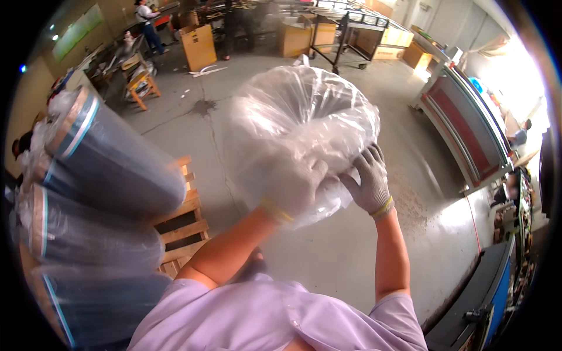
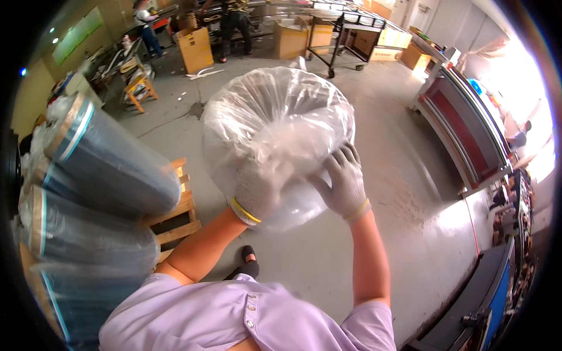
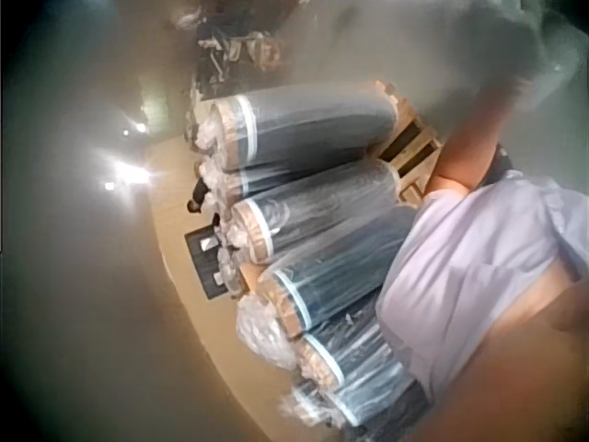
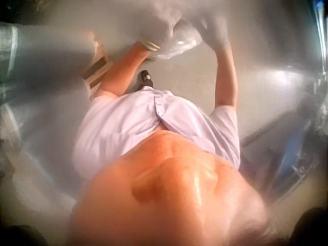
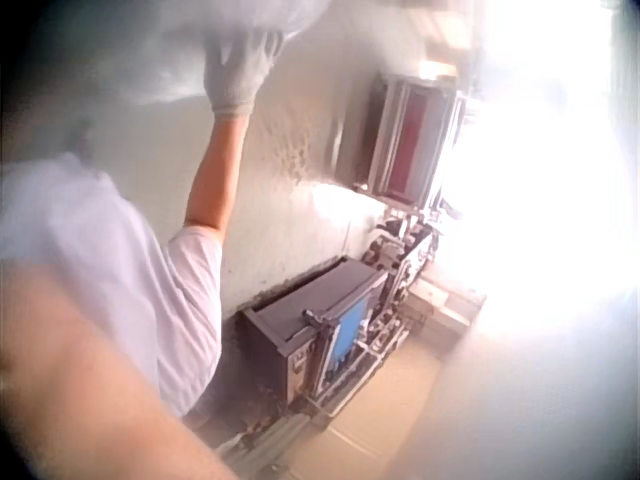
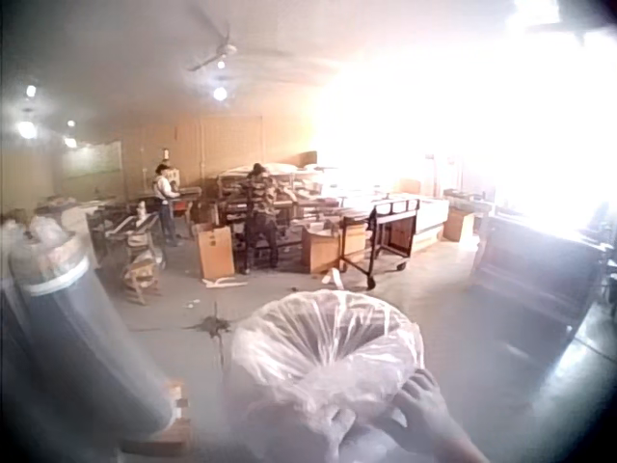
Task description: The person wraps a stack of flat rectangular items in blue plastic film on a table, then moves to a large roll of blue film, unrolls and cuts a sheet, and wraps a cylindrical roll in clear plastic film. The wrapped roll is placed on a pallet with other wrapped rolls.
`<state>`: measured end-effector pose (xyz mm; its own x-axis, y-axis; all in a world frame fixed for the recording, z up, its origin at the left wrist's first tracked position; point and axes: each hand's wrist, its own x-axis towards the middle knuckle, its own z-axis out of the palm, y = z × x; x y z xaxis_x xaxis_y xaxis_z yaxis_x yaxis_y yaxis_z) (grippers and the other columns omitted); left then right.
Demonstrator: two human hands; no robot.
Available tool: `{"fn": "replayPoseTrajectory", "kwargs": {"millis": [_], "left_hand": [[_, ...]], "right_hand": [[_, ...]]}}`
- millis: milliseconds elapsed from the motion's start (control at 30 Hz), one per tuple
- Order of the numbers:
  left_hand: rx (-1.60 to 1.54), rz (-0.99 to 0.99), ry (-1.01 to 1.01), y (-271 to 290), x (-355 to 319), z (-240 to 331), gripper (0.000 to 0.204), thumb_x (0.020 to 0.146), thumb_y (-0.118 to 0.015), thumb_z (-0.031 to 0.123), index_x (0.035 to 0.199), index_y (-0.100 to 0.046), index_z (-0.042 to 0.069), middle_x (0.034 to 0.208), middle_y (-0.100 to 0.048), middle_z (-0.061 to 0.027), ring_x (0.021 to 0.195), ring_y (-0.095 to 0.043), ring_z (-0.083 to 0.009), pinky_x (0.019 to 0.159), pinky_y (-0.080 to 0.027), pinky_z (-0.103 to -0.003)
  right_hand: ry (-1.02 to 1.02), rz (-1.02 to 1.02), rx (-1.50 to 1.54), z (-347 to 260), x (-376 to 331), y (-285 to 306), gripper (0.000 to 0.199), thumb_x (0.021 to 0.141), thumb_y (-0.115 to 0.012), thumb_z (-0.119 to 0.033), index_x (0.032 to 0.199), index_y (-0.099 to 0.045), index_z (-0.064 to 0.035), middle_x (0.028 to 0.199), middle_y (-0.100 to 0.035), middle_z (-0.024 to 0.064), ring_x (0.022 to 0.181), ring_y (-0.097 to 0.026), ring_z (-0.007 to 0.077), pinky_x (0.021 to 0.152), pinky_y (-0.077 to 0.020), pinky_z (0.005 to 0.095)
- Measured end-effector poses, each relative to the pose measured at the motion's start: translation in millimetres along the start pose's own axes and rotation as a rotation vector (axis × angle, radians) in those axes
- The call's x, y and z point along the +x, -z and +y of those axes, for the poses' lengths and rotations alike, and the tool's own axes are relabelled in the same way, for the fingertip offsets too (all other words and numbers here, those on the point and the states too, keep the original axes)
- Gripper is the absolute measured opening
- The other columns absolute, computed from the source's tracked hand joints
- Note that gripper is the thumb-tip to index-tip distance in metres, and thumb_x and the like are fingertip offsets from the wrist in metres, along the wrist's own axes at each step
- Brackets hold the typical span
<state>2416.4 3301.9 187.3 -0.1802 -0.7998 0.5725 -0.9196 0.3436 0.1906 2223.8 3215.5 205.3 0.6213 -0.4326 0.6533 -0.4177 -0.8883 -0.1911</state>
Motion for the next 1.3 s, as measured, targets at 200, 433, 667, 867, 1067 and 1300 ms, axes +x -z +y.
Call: {"fn": "replayPoseTrajectory", "kwargs": {"millis": [200,433,667,867,1067,1300], "left_hand": [[-0.103,0.332,-0.346,-18,-55,87,0.030,0.071,-0.070,0.040,0.081,-0.067,0.012,0.093,-0.064,-0.0066,0.083,-0.063,-0.0293,0.076,-0.050,-0.048],[-0.217,0.033,-0.417,5,-44,86,0.026,0.070,-0.065,0.038,0.081,-0.066,0.014,0.089,-0.063,-0.0036,0.093,-0.059,-0.0281,0.091,-0.042,-0.050],[0.349,0.205,-0.220,11,-11,73,0.031,0.088,-0.057,0.033,0.113,-0.067,0.018,0.134,-0.055,-0.0073,0.128,-0.045,-0.0311,0.105,-0.035,-0.048],[-0.177,0.211,-0.281,-4,-51,212,0.046,0.090,-0.058,0.028,0.130,-0.056,0.006,0.133,-0.056,-0.0092,0.124,-0.049,-0.0310,0.101,-0.039,-0.046],[-0.362,-0.016,-0.135,-34,-55,221,0.035,0.088,-0.057,0.032,0.106,-0.065,0.003,0.097,-0.065,-0.0144,0.096,-0.060,-0.0350,0.090,-0.043,-0.048],[-0.408,0.118,-0.325,-50,-25,215,0.034,0.091,-0.054,0.035,0.079,-0.063,0.005,0.090,-0.062,-0.0132,0.110,-0.058,-0.0367,0.101,-0.039,-0.050]], "right_hand": [[-0.088,0.048,-0.070,-62,-138,56,0.024,0.075,-0.074,-0.023,0.091,-0.066,-0.0062,0.100,-0.064,0.0136,0.096,-0.057,0.0396,0.091,-0.0399,0.0513],[-0.242,-0.049,0.028,-141,-195,84,0.033,0.080,-0.069,-0.016,0.110,-0.066,-0.0029,0.112,-0.065,0.0157,0.107,-0.058,0.0371,0.099,-0.0380,0.0499],[-0.092,0.065,-0.249,-36,-243,163,0.043,0.097,-0.047,-0.035,0.115,-0.065,-0.0007,0.121,-0.062,0.0187,0.122,-0.050,0.0390,0.107,-0.0318,0.0522],[-0.247,0.040,-0.142,-28,-278,119,0.032,0.078,-0.070,-0.023,0.106,-0.067,-0.0080,0.099,-0.065,0.0081,0.095,-0.059,0.0294,0.084,-0.0470,0.0413],[-0.102,0.069,-0.056,-89,-224,124,0.029,0.068,-0.064,-0.011,0.096,-0.065,-0.0067,0.103,-0.063,0.0128,0.092,-0.059,0.0325,0.086,-0.0431,0.0467],[-0.301,0.226,-0.404,-77,-268,216,0.026,0.078,-0.064,-0.016,0.101,-0.067,-0.0051,0.109,-0.065,0.0122,0.104,-0.060,0.0332,0.095,-0.0429,0.0464]]}}
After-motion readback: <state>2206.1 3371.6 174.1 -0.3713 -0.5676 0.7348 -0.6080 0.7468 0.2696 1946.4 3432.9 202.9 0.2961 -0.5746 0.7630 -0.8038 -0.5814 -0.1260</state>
